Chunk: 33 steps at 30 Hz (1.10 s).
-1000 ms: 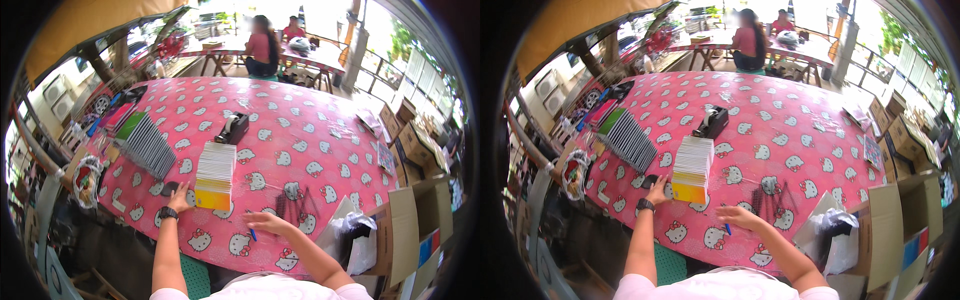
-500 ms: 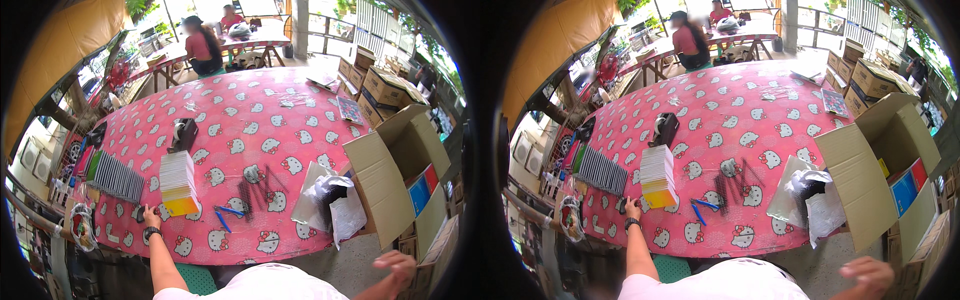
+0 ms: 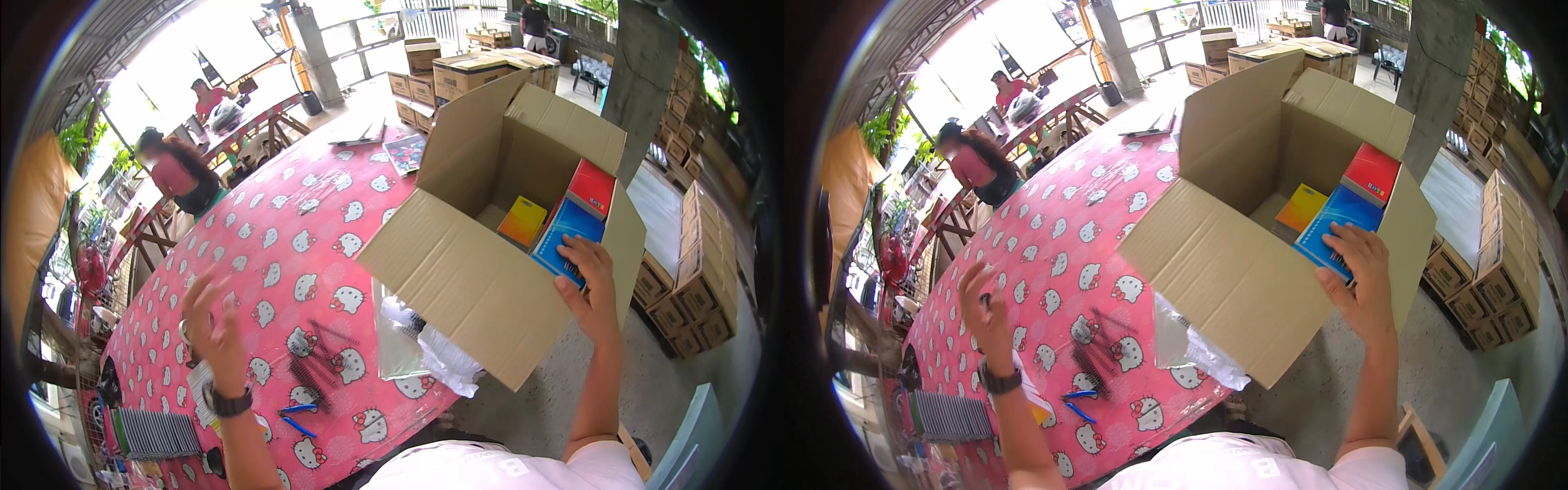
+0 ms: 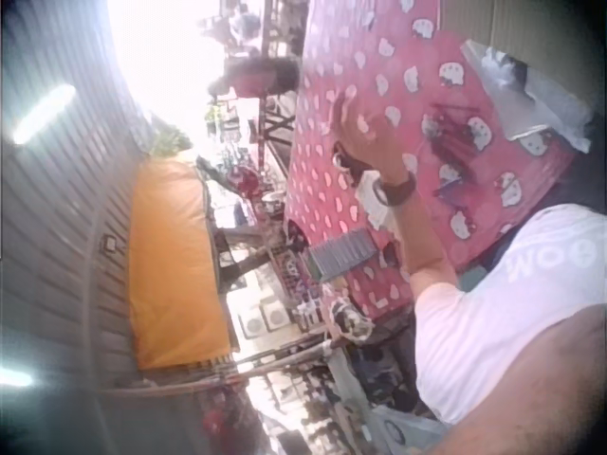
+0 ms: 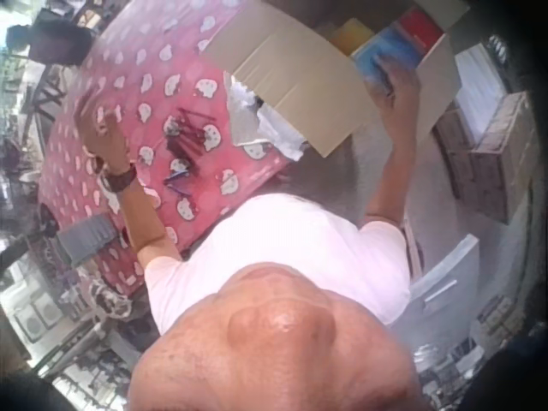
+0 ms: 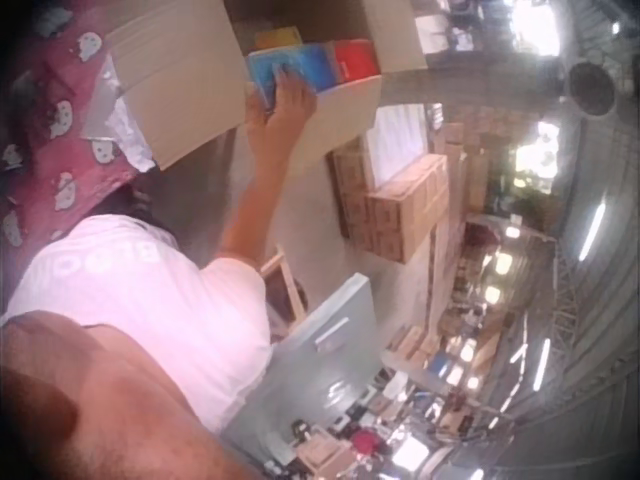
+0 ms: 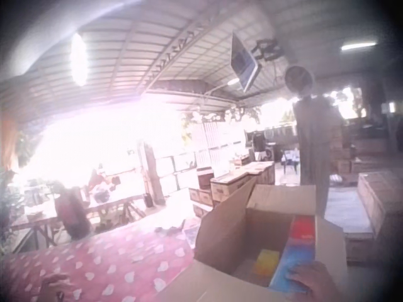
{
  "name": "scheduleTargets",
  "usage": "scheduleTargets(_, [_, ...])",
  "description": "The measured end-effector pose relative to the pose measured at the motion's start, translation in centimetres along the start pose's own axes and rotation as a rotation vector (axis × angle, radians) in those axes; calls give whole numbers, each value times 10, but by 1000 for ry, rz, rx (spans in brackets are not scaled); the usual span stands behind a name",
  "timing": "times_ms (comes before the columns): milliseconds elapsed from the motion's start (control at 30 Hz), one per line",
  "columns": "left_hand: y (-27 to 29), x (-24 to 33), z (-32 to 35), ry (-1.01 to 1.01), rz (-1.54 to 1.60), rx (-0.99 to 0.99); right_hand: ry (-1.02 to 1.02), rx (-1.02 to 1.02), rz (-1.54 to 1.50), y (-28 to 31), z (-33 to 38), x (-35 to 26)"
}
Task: The person retrieves yellow notepads from a cardboard box and places them on a pink Hello Kitty table. They then use a handheld stapler to attach spiral bindings to the notepads one by one, stacking the finished notebooks on the table.
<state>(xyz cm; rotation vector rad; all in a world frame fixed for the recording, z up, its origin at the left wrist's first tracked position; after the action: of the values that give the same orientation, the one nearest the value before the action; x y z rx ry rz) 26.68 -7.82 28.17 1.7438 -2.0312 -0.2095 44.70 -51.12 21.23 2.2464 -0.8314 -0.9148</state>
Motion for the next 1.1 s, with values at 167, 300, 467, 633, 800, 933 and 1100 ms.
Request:
scheduleTargets(167, [-218, 190, -79, -293, 680, -505, 43, -7, 23, 0, 7, 13])
scheduleTargets(300, [-420, 215, -27, -76, 527, -1308, 63, -54, -40, -5, 3, 3])
scheduleTargets(467, [-553, 210, 69, 312, 155, -1725, -71, -83, -109, -6, 9, 22])
scheduleTargets(633, [-585, 223, 152, 574, 808, -2044, 30, -58, -149, -12, 8, 21])
scheduleTargets(800, [-577, 202, 179, 1007, 863, -2060, 96, -97, -155, -16, 0, 25])
scheduleTargets(933, [-581, 182, 197, 1082, 788, -2048, 92, -94, -172, -16, 0, 26])
scheduleTargets(1100, [-584, 174, 208, 1114, 787, -2017, 68, -90, -161, -17, 5, 27])
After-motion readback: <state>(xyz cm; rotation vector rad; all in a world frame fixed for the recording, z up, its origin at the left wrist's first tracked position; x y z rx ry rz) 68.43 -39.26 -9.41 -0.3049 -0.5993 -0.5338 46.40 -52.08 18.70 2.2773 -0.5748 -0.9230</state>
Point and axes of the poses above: each hand's wrist, its own z-axis away from the middle knuckle, its own y-axis out of the back of the hand, x = y × z, the point moved 9 cm from there along -z, towards the middle knuckle, and after that the axes turned 6 degrees about x, right-handed, at the moved point
